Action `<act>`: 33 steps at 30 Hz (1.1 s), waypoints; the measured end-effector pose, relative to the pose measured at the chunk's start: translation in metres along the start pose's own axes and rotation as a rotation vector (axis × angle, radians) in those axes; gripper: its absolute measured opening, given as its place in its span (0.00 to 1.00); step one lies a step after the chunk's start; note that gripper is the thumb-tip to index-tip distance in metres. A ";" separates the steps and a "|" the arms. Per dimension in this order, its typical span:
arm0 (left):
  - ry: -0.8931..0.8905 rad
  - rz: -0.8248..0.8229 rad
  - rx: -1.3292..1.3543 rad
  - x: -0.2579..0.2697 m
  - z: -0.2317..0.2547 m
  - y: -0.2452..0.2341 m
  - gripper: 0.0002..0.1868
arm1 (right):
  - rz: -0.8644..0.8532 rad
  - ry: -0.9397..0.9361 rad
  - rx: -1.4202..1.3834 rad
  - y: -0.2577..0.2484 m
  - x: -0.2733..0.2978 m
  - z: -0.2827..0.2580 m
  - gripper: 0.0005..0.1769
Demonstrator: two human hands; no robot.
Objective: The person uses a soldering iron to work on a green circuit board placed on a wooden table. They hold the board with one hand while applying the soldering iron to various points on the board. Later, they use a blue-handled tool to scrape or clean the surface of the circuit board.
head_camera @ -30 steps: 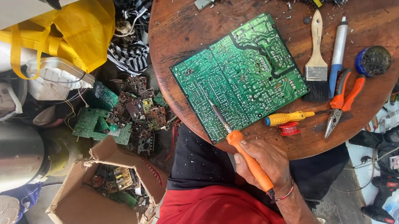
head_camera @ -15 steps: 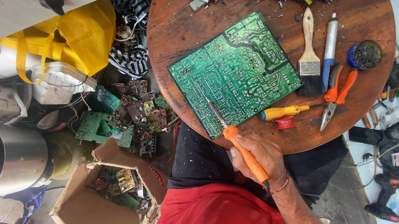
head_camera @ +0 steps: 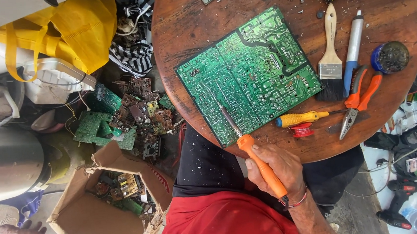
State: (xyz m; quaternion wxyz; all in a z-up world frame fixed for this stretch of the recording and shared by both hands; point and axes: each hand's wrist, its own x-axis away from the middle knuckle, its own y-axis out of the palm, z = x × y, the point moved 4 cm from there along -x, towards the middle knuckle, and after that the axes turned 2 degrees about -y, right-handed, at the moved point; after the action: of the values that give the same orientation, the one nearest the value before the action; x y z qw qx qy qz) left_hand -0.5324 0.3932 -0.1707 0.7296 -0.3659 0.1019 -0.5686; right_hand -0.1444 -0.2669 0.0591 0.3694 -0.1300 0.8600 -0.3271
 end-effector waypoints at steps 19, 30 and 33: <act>0.516 -0.119 -2.417 0.011 -0.002 -0.015 0.59 | -0.020 0.009 -0.038 0.000 -0.001 0.001 0.16; 1.020 -0.547 -0.317 0.336 0.193 0.069 0.35 | -0.013 0.026 -0.032 0.000 0.001 0.000 0.15; 1.164 -0.835 -0.192 0.435 0.242 0.120 0.38 | -0.019 0.045 -0.040 0.000 -0.003 -0.002 0.16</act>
State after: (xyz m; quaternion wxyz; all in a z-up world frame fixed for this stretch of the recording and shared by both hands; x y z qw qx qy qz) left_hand -0.1605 0.1116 0.0401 0.2436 -0.0746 0.3750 -0.8913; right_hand -0.1439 -0.2647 0.0615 0.3444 -0.1381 0.8731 -0.3163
